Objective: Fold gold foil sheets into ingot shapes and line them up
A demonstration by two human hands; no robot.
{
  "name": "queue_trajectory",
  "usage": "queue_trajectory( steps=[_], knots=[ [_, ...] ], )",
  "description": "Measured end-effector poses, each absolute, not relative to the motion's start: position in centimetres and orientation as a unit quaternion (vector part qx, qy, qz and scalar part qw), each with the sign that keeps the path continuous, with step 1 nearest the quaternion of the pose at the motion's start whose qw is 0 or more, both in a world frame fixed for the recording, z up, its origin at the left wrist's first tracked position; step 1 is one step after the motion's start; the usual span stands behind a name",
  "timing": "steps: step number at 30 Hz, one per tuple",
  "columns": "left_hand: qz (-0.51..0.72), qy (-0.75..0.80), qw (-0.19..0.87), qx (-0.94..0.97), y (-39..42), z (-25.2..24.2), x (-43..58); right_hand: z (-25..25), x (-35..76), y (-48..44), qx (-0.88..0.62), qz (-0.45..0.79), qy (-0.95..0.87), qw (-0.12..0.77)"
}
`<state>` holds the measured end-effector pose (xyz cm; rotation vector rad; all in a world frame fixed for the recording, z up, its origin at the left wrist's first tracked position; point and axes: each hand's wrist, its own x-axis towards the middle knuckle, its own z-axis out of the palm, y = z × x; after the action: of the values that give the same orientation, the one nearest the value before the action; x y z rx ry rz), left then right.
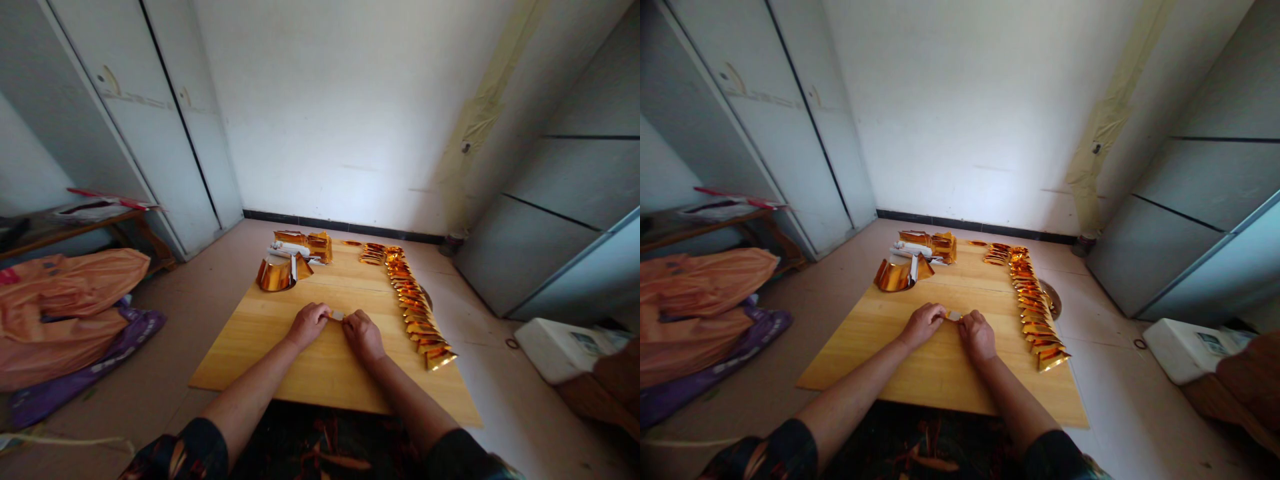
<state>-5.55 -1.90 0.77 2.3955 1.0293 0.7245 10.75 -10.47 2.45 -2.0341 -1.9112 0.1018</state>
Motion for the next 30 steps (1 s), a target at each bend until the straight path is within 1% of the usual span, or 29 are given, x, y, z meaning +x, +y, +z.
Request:
queue_trajectory(
  steps=[7, 12, 21, 27, 30],
  knots=[
    [0.269, 0.418, 0.265, 0.826, -1.4, 0.8, -4.8, 3.7, 11.0, -9.3, -0.760, 0.100, -0.638, 0.076],
    [0.252, 0.436, 0.261, 0.824, -1.1, 0.9, -4.4, 4.8, 11.3, -8.9, -0.762, 0.123, -0.634, 0.047],
    [0.235, 0.453, 0.250, 0.823, -1.4, 1.4, -4.1, 5.4, 10.9, -8.5, -0.787, 0.130, -0.602, 0.033],
    [0.258, 0.452, 0.277, 0.808, -1.5, 1.4, -4.0, 4.9, 10.9, -8.2, -0.795, 0.123, -0.593, 0.050],
    [0.270, 0.440, 0.296, 0.804, -1.5, 1.3, -4.0, 4.5, 11.0, -8.4, -0.803, 0.120, -0.579, 0.078]
  ],
)
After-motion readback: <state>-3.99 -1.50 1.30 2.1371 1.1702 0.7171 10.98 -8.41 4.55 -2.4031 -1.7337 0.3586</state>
